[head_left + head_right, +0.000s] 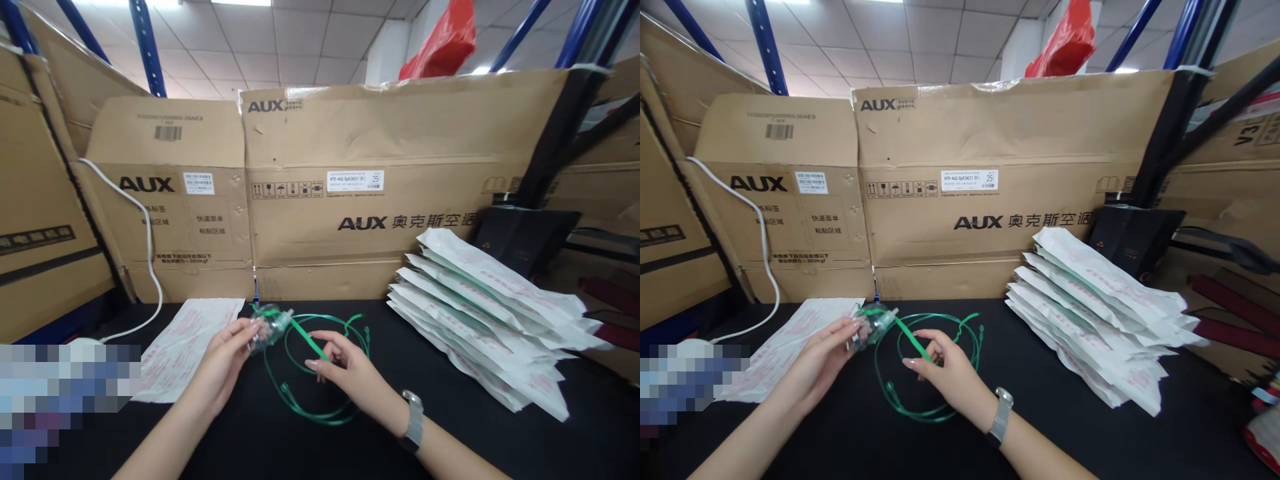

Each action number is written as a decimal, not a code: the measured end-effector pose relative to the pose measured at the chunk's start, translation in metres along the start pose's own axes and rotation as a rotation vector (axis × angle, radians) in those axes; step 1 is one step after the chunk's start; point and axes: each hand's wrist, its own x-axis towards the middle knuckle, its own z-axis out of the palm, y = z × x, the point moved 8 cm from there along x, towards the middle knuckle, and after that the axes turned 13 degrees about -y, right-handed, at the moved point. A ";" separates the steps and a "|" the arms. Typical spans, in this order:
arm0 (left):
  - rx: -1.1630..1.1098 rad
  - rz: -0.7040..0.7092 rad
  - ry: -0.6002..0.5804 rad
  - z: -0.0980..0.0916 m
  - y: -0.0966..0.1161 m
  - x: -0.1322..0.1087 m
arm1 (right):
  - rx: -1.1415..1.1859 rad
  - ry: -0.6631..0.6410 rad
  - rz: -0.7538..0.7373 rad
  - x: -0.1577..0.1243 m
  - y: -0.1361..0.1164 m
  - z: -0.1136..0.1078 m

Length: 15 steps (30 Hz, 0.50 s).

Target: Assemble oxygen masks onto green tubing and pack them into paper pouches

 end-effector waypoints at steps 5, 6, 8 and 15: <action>-0.074 0.253 0.389 -0.063 0.028 0.003 | -0.106 0.126 -0.013 -0.003 -0.011 -0.025; -0.077 0.294 0.447 -0.074 0.033 0.002 | -0.102 0.143 -0.027 -0.003 -0.013 -0.029; -0.091 0.355 0.550 -0.093 0.039 -0.002 | -0.137 0.165 -0.061 -0.002 -0.017 -0.036; -0.123 0.389 0.590 -0.111 0.046 -0.005 | -0.369 0.163 -0.089 0.001 -0.017 -0.050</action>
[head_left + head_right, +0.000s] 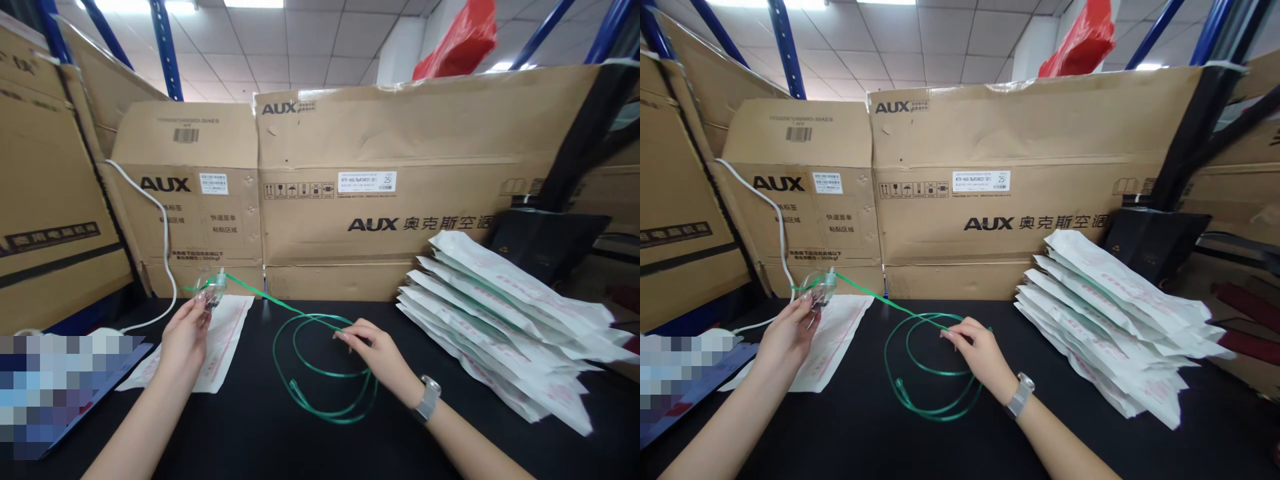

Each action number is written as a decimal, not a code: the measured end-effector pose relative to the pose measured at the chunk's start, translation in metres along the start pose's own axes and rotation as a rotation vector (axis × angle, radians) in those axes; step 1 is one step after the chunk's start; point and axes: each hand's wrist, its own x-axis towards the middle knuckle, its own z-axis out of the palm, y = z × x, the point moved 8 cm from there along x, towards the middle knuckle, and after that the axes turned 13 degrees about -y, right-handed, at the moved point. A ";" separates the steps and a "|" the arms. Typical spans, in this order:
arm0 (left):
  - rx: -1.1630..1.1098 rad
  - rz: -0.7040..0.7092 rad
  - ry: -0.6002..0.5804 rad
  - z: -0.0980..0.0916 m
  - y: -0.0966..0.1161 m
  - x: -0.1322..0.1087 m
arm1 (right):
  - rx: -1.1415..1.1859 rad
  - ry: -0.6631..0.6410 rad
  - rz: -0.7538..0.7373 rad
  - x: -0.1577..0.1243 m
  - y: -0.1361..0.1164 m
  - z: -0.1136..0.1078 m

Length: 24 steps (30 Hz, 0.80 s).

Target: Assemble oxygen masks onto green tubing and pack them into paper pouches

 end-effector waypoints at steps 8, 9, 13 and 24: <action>0.145 0.055 -0.189 0.027 -0.003 -0.009 | 0.660 0.277 0.079 0.000 0.036 -0.031; 0.175 0.022 -0.257 0.034 -0.004 -0.012 | 0.739 0.306 0.086 -0.002 0.040 -0.034; 0.474 -0.203 -0.779 0.075 -0.017 -0.042 | 0.928 0.416 0.104 -0.005 0.057 -0.047; 0.390 -0.118 -0.450 0.050 -0.027 -0.023 | 0.951 0.187 -0.094 0.002 0.016 -0.056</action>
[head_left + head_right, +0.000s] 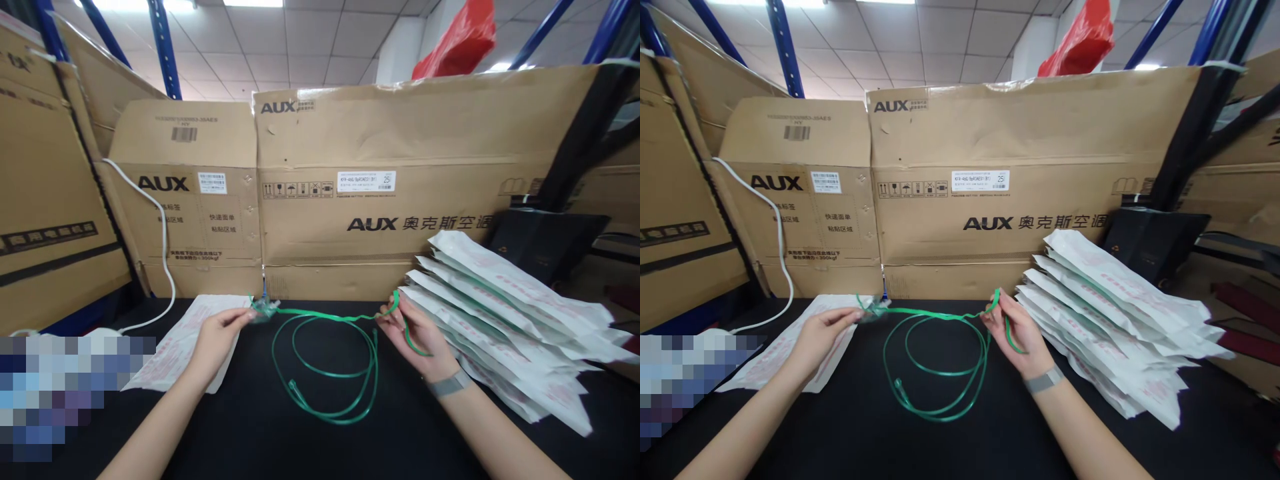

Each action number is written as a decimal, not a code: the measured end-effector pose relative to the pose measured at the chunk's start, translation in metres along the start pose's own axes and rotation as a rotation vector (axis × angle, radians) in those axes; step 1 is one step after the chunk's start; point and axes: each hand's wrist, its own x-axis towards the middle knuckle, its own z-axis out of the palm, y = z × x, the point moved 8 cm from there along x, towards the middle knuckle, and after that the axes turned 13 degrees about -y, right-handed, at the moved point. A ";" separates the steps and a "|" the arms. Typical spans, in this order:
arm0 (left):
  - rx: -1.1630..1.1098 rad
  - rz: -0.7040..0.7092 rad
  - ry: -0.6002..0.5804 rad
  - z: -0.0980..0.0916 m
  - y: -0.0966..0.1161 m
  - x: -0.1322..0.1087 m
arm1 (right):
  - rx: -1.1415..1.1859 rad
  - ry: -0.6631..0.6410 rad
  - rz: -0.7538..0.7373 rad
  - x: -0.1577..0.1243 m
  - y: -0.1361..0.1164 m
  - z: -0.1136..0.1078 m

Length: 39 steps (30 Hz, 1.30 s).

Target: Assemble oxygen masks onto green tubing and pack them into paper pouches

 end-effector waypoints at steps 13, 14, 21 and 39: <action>-0.773 0.083 0.290 -0.059 0.015 0.009 | -1.470 -0.234 -0.076 -0.012 0.025 0.042; -0.798 0.072 0.267 -0.054 0.014 0.008 | -1.395 -0.172 -0.023 -0.009 0.024 0.032; -0.947 0.035 0.137 -0.028 0.016 0.004 | -0.343 -0.004 0.323 -0.005 0.045 -0.001; -0.918 -0.032 0.094 -0.021 0.010 0.002 | 0.333 0.322 0.205 -0.004 0.054 -0.049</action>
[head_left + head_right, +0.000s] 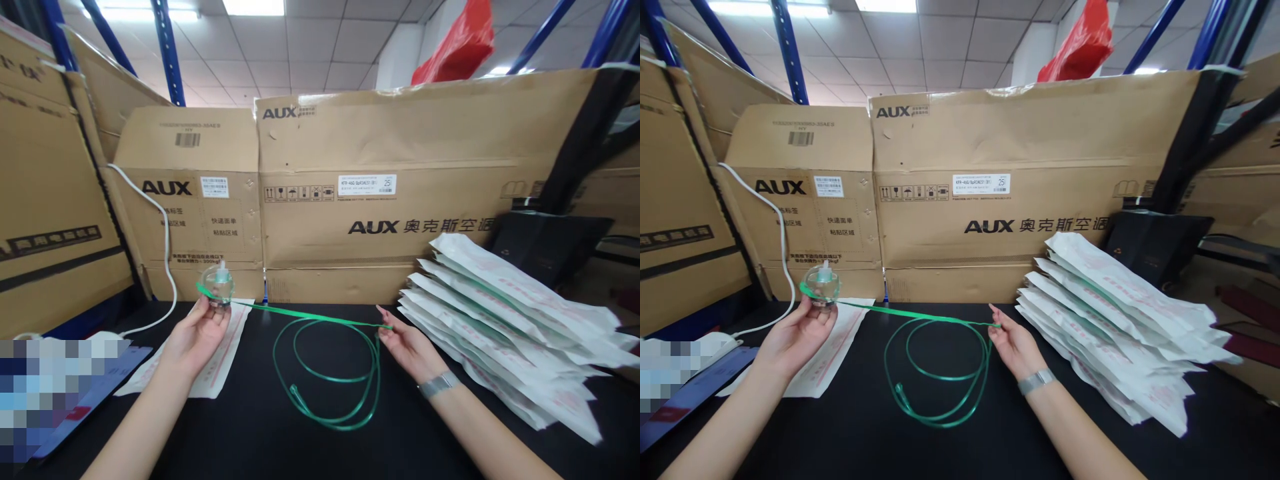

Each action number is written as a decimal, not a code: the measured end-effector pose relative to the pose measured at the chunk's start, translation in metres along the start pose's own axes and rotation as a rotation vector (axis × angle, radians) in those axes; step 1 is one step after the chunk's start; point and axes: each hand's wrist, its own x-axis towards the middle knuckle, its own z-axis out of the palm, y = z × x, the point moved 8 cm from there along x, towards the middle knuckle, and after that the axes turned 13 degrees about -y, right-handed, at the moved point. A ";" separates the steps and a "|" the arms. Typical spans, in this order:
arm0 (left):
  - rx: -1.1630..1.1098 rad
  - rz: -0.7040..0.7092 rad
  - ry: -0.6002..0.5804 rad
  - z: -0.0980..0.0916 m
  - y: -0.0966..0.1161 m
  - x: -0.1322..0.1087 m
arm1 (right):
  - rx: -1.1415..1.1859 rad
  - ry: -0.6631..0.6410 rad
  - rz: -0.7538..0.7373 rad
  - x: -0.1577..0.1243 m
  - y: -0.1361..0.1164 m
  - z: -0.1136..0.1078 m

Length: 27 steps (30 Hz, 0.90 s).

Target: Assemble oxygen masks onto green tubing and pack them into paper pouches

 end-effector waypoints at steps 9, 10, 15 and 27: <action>0.190 -0.250 -0.224 0.032 -0.051 -0.026 | -0.185 -0.403 0.259 -0.043 0.059 0.077; 0.208 -0.300 -0.271 0.036 -0.063 -0.032 | -0.234 -0.460 0.320 -0.049 0.068 0.082; 0.267 -0.494 -0.431 0.049 -0.107 -0.060 | -0.338 -0.508 0.396 -0.059 0.085 0.085; 0.322 -0.550 -0.415 0.038 -0.125 -0.066 | -0.352 -0.556 0.310 -0.063 0.083 0.097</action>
